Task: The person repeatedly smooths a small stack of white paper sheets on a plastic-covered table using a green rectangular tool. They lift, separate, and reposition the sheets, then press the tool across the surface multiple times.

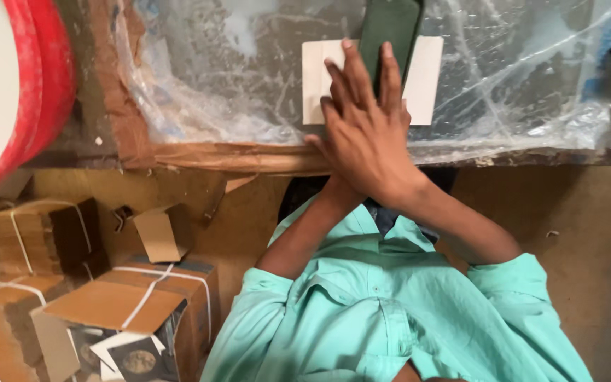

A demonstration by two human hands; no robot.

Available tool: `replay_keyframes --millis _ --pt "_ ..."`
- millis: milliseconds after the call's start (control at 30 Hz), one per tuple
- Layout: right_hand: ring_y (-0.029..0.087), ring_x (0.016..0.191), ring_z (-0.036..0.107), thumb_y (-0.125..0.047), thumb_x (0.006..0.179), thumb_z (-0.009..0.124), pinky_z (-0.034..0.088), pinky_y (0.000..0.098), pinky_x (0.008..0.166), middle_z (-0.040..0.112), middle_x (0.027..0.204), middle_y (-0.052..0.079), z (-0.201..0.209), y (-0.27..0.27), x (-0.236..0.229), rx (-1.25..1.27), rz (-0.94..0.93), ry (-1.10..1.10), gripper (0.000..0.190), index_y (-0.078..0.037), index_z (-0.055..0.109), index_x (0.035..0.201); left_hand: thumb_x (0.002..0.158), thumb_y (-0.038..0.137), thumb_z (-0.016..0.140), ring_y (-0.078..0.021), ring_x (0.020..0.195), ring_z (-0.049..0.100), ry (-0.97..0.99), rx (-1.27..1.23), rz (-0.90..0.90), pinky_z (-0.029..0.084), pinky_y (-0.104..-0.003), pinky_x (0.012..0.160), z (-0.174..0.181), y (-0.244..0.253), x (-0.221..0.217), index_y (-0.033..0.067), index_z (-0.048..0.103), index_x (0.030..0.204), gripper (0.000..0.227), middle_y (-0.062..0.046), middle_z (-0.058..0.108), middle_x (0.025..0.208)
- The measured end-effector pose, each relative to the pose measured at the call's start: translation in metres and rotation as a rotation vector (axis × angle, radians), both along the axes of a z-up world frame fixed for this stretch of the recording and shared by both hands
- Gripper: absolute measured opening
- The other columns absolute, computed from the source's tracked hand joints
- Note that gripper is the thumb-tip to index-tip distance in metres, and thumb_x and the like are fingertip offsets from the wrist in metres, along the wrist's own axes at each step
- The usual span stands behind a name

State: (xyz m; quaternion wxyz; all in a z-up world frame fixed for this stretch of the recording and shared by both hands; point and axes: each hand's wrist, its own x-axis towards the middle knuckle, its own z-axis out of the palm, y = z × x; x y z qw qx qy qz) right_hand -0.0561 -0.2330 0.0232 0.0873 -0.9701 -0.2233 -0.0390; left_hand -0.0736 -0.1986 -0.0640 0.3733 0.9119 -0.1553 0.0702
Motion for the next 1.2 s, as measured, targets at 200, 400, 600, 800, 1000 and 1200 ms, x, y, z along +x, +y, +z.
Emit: replay_keyframes --millis 200,400,600,800,1000,1200 --pt "0.033 0.160 0.012 -0.051 0.088 0.076 0.000 0.0698 0.122 0.036 0.168 0.015 -0.004 -0.016 0.000 0.031 0.175 0.149 0.057 -0.003 0.070 0.118 0.096 0.016 0.061 -0.0409 0.148 0.038 0.081 0.386 0.031 0.042 -0.050 0.120 0.002 -0.090 0.032 0.0193 0.033 0.162 0.071 -0.026 0.036 0.160" --pt "0.045 0.163 0.002 -0.049 0.111 0.068 0.002 0.0657 0.131 0.006 0.174 0.026 0.004 -0.044 -0.027 0.476 -0.329 0.101 0.082 0.003 0.032 0.163 0.100 0.014 0.065 -0.0423 0.139 0.044 0.061 0.212 -0.007 0.051 -0.045 0.111 0.012 0.016 0.049 0.0236 0.004 0.169 0.092 -0.029 0.037 0.162" --pt "0.046 0.159 -0.001 -0.042 0.108 0.064 -0.004 0.0684 0.124 0.016 0.172 0.021 -0.037 -0.075 -0.042 0.412 -0.589 0.192 0.061 -0.006 0.048 0.154 0.106 0.033 0.070 -0.0462 0.140 0.039 0.101 0.518 0.488 0.045 -0.060 0.109 0.032 0.192 0.074 0.0294 0.031 0.164 0.069 -0.031 0.027 0.161" --pt "0.045 0.160 0.003 -0.036 0.109 0.065 -0.002 0.0694 0.125 0.027 0.172 0.015 -0.030 -0.067 -0.043 0.408 -0.607 0.166 0.057 -0.004 0.050 0.153 0.103 0.012 0.064 -0.0398 0.150 0.034 -0.138 0.482 0.298 0.033 -0.057 0.127 0.041 0.153 0.049 0.0254 0.067 0.140 0.040 -0.012 0.035 0.165" --pt "0.042 0.160 0.007 -0.025 0.114 0.062 0.007 0.0692 0.126 0.030 0.172 0.013 -0.013 -0.062 -0.041 0.147 -0.574 0.121 0.041 -0.007 0.060 0.150 0.087 -0.001 0.070 -0.0357 0.142 0.037 -0.038 0.228 0.002 0.031 -0.052 0.118 0.040 0.098 0.015 0.0172 0.082 0.099 0.024 -0.009 0.051 0.150" --pt "0.041 0.159 0.019 -0.010 0.108 0.064 0.020 0.0620 0.128 0.045 0.163 0.011 -0.006 -0.066 -0.034 0.372 -0.567 0.102 0.037 -0.008 0.063 0.144 0.081 -0.003 0.070 -0.0361 0.138 0.039 -0.017 0.182 0.020 0.033 -0.053 0.110 0.051 0.102 0.018 0.0184 0.081 0.098 0.029 -0.008 0.053 0.147"
